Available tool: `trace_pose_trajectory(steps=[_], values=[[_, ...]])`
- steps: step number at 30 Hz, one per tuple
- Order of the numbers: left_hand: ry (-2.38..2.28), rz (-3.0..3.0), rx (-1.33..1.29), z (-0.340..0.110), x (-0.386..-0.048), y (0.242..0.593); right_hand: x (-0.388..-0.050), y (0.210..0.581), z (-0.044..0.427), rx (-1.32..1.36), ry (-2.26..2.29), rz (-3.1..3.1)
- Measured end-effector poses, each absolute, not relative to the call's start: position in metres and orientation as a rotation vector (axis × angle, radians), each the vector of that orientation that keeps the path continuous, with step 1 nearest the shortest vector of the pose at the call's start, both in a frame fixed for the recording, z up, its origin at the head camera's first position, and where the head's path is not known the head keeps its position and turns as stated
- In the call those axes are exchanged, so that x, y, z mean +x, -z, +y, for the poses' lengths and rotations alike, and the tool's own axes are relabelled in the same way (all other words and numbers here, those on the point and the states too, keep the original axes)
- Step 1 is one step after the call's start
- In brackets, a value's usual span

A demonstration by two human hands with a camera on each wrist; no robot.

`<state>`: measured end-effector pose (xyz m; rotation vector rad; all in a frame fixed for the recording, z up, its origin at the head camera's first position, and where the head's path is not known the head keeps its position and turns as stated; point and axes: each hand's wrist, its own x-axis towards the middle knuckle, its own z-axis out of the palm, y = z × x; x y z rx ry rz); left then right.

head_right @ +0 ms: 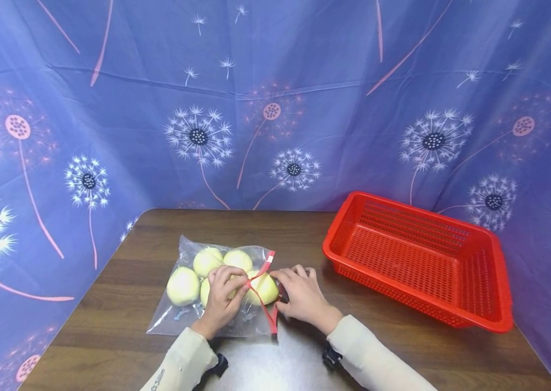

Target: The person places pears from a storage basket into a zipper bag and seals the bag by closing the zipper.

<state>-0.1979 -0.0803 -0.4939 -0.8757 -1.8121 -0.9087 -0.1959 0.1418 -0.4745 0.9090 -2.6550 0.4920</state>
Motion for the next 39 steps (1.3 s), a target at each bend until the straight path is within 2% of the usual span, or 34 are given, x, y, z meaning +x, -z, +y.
trace_pose_trajectory(steps=[16,39], values=[[0.919,-1.818,-0.868,-0.079,-0.2,0.493,-0.212,0.479,0.15,0.66,-0.457,-2.757],[0.915,-1.826,-0.855,-0.08,-0.196,0.493,-0.224,0.489,0.132,0.566,-0.36,-2.947]])
